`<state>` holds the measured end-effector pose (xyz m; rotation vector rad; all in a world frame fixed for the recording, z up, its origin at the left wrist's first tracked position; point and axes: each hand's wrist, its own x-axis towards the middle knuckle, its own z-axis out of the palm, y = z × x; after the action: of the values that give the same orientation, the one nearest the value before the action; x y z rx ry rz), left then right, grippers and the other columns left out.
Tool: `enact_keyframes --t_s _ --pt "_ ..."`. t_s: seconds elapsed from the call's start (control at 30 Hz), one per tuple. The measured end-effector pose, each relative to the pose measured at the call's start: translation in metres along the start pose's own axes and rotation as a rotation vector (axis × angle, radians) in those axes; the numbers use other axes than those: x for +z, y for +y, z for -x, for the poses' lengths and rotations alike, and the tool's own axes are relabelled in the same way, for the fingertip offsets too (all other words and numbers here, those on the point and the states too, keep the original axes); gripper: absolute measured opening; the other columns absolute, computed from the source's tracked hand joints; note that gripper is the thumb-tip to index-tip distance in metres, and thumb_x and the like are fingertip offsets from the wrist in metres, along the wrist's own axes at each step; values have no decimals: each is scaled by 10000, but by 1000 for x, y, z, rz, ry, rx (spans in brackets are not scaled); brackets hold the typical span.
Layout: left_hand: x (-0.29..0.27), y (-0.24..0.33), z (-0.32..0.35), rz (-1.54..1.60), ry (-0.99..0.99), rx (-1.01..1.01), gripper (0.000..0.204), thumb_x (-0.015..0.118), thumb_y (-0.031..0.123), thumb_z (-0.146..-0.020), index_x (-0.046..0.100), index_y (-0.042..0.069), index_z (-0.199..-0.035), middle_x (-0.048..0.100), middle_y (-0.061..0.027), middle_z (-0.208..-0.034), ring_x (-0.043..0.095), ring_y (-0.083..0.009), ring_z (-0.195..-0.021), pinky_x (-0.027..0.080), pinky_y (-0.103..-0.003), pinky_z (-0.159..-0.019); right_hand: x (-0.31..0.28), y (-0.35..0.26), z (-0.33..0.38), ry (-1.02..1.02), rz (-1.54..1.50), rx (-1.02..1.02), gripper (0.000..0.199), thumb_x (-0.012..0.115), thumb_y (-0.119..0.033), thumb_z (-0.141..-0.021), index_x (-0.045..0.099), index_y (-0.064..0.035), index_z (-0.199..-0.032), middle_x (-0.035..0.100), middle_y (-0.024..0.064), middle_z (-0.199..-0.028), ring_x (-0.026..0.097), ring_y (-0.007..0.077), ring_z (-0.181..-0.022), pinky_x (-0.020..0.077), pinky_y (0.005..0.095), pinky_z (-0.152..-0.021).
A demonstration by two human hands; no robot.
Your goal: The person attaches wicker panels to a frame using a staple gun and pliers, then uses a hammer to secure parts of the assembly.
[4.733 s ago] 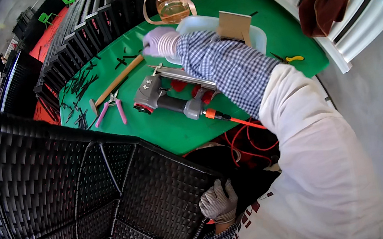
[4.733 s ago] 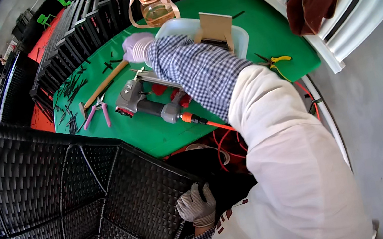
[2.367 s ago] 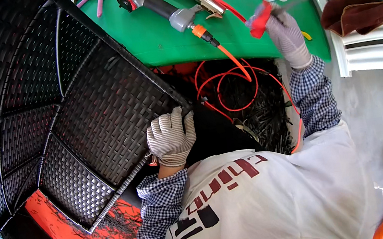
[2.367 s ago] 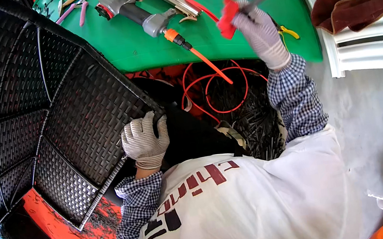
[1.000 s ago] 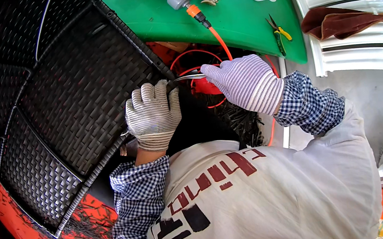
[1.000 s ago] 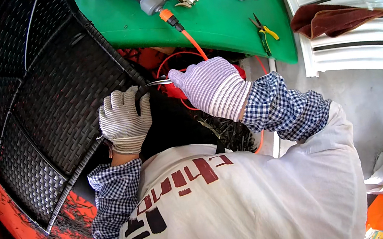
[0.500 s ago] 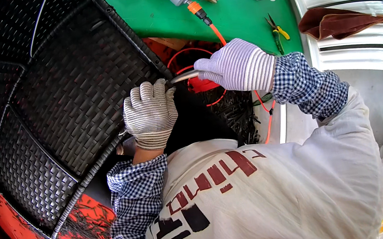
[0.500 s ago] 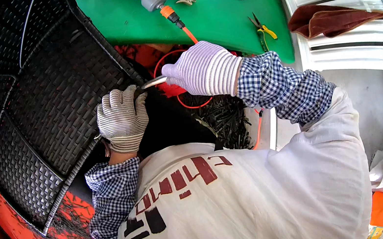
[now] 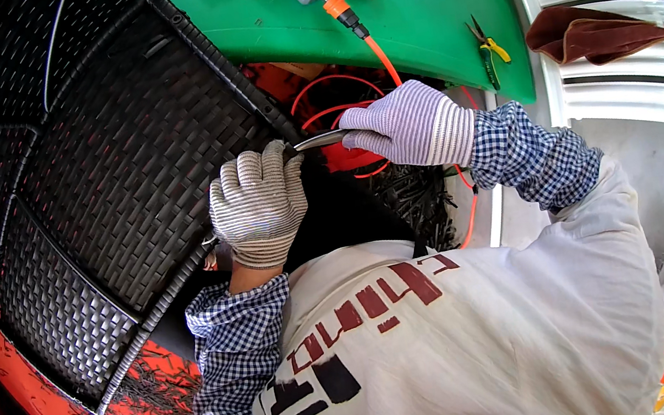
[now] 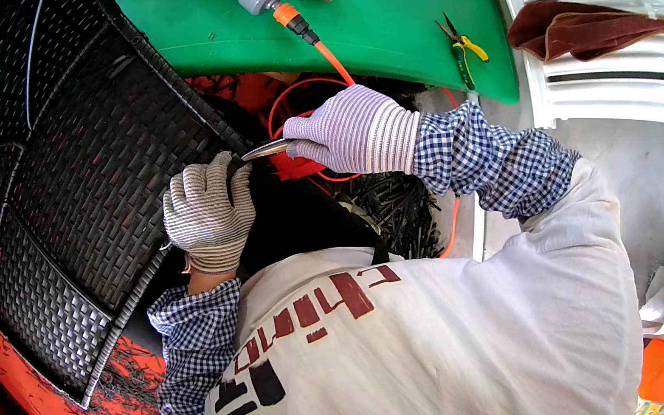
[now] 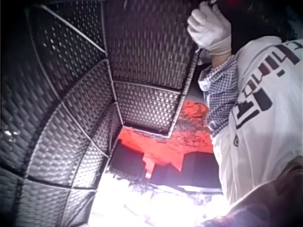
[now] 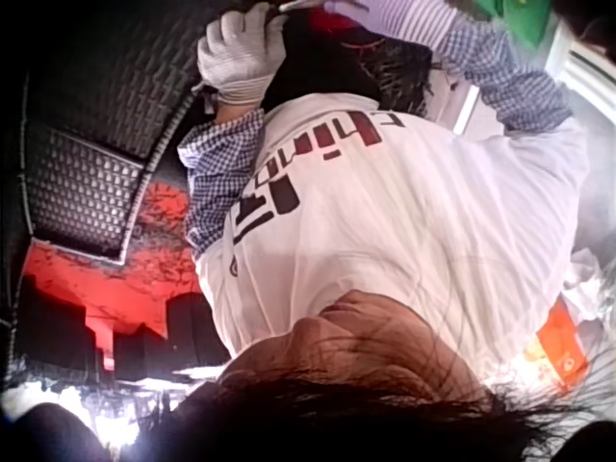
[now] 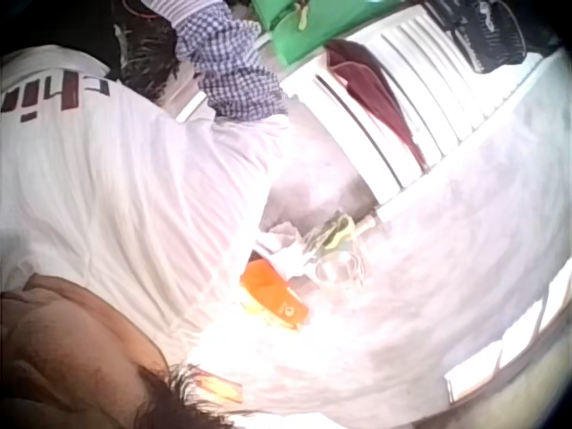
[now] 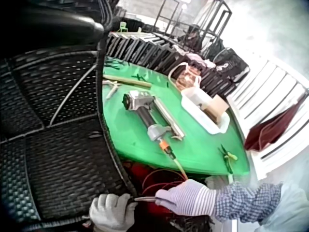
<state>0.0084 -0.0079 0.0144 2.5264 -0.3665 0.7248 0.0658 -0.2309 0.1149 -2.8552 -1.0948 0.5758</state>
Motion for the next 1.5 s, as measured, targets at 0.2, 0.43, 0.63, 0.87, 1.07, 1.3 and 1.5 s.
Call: enact_keyframes --t_s 0.2,0.43,0.63,0.87,1.07,1.3,1.5 --pt "3 -2 1 -12 3 -8 234 798 257 -800 751 109 -975 634 -55 -812 613 -255 -714 499 -390 -628 -16 -7 2 -52 57 74 257 546 -363 -1024 634 -123 -1019 628 111 -666 644 316 -587 520 438 -541" --pt "1 -1 0 -15 9 -2 239 808 265 -796 759 105 -967 637 -52 -803 612 -255 -714 504 -387 -632 -26 5 6 213 -166 160 309 610 -399 -986 667 -104 -1057 685 140 -734 682 336 -645 560 438 -614" --pt "1 0 0 -28 15 1 242 820 258 -784 765 105 -963 638 -53 -797 612 -248 -702 509 -384 -621 -29 -3 -37 192 -446 192 361 720 -407 -909 708 -74 -1048 716 97 -769 697 256 -687 557 377 -668" --pt "3 0 0 -29 35 13 243 823 251 -779 764 102 -962 636 -54 -794 612 -246 -699 506 -380 -618 -5 15 -69 -93 -393 70 305 763 -336 -894 714 -41 -951 683 64 -743 655 165 -678 526 339 -663" --pt "4 -1 1 -33 30 4 247 827 248 -773 760 104 -963 628 -50 -790 610 -242 -697 498 -381 -612 -8 14 -68 -211 -666 185 321 780 -331 -868 721 -25 -946 633 49 -684 607 134 -610 493 317 -608" --pt "6 -1 3 -34 21 -11 271 833 251 -760 758 116 -982 630 -49 -799 609 -242 -699 501 -382 -619 -7 15 -74 -193 -696 117 283 784 -280 -873 728 -27 -987 637 31 -694 593 110 -622 491 295 -602" --pt "7 -1 4 -45 18 -11 268 833 250 -762 759 120 -984 642 -52 -812 620 -245 -711 509 -381 -628 3 21 -79 -204 -694 49 280 786 -281 -880 723 -31 -989 625 12 -693 593 100 -614 488 285 -578"
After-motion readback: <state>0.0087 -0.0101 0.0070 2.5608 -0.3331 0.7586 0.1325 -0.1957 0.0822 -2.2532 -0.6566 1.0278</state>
